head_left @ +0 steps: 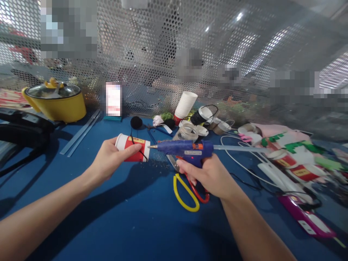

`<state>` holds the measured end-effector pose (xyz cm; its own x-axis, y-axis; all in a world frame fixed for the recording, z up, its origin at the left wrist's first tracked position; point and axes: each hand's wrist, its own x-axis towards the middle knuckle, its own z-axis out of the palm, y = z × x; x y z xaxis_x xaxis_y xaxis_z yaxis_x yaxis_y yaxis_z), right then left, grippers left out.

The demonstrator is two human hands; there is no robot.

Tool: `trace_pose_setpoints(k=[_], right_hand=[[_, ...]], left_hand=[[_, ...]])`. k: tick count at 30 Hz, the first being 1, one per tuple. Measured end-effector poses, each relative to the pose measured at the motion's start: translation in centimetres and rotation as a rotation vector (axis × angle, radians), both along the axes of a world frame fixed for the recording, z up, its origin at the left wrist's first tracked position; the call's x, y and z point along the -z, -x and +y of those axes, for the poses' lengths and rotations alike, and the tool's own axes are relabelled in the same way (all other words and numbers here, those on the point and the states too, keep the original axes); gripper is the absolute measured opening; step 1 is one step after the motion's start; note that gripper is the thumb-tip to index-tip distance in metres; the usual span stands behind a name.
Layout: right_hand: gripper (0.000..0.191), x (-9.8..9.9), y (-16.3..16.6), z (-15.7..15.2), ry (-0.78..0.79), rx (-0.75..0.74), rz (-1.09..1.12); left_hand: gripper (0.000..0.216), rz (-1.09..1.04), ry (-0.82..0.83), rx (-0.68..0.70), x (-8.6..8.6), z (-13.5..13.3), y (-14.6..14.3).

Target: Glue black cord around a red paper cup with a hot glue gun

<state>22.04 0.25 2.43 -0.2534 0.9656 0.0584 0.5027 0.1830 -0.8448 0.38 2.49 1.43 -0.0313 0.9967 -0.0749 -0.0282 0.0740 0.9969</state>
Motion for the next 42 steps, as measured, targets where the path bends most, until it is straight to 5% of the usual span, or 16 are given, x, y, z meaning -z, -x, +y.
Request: trace_pose_setpoints(k=[16, 30, 42], right_hand=[[0.026, -0.16, -0.03, -0.06, -0.015, -0.022, 0.029], [0.03, -0.44, -0.17, -0.48, 0.058, -0.023, -0.025], [0.021, -0.22, -0.07, -0.56, -0.045, -0.045, -0.064]], left_hand=[[0.025, -0.047, -0.029, 0.042, -0.21, -0.14, 0.03], [0.023, -0.094, 0.048, 0.072, -0.19, 0.24, 0.45], [0.02, -0.187, 0.175, 0.162, -0.24, 0.35, 0.62]])
